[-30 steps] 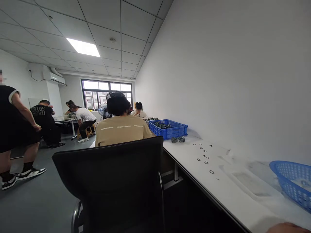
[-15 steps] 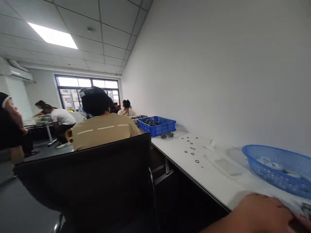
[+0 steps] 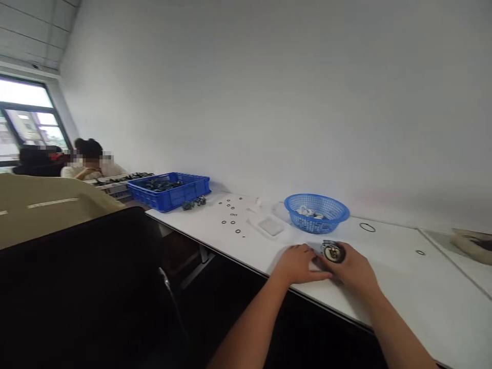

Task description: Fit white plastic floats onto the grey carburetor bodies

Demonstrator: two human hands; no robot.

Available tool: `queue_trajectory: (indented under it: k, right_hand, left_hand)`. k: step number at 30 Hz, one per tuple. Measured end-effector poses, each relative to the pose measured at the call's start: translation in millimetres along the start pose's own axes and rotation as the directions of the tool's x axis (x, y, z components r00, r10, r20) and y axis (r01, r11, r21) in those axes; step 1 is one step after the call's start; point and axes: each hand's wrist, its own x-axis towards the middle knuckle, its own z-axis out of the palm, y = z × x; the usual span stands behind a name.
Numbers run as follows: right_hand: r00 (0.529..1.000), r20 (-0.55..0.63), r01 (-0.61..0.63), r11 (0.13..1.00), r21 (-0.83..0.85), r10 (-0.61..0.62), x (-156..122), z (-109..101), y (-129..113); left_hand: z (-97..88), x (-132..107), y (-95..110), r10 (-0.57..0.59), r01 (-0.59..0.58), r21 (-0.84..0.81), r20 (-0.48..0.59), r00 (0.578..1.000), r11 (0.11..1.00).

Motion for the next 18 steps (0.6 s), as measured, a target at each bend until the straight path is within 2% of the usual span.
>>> queue_trajectory:
  k: [3, 5, 7, 10, 14, 18]
  right_hand:
    - [0.999, -0.043, -0.008, 0.999, -0.033, 0.007, -6, -9, 5]
    - [0.996, -0.088, -0.026, 0.998, -0.064, 0.020, -11, -24, 14]
    - [0.988, -0.140, -0.075, 0.991, -0.110, 0.059, -14, -48, 30]
    - [0.957, -0.240, -0.209, 0.959, -0.192, 0.161, -13, -97, 67]
    - [0.857, -0.386, -0.453, 0.856, -0.251, 0.340, -8, -177, 131]
    - [0.701, -0.478, -0.677, 0.704, -0.213, 0.530, -6, -245, 195]
  left_hand:
    - [-2.6, -4, 2, -0.008, 0.007, -0.007, -0.009, 1.000, 1.000]
    - [-3.8, -7, 2, -0.016, 0.015, -0.014, -0.017, 1.000, 1.000]
    - [-5.2, -9, 2, -0.024, 0.023, -0.026, -0.021, 0.999, 0.999]
    - [-7.7, -9, 3, -0.034, 0.033, -0.047, -0.023, 0.999, 0.998]
    - [-10.2, -6, 2, -0.042, 0.040, -0.069, -0.017, 0.999, 0.997]
    - [-12.5, -4, 2, -0.054, 0.054, -0.072, -0.006, 0.999, 0.996]
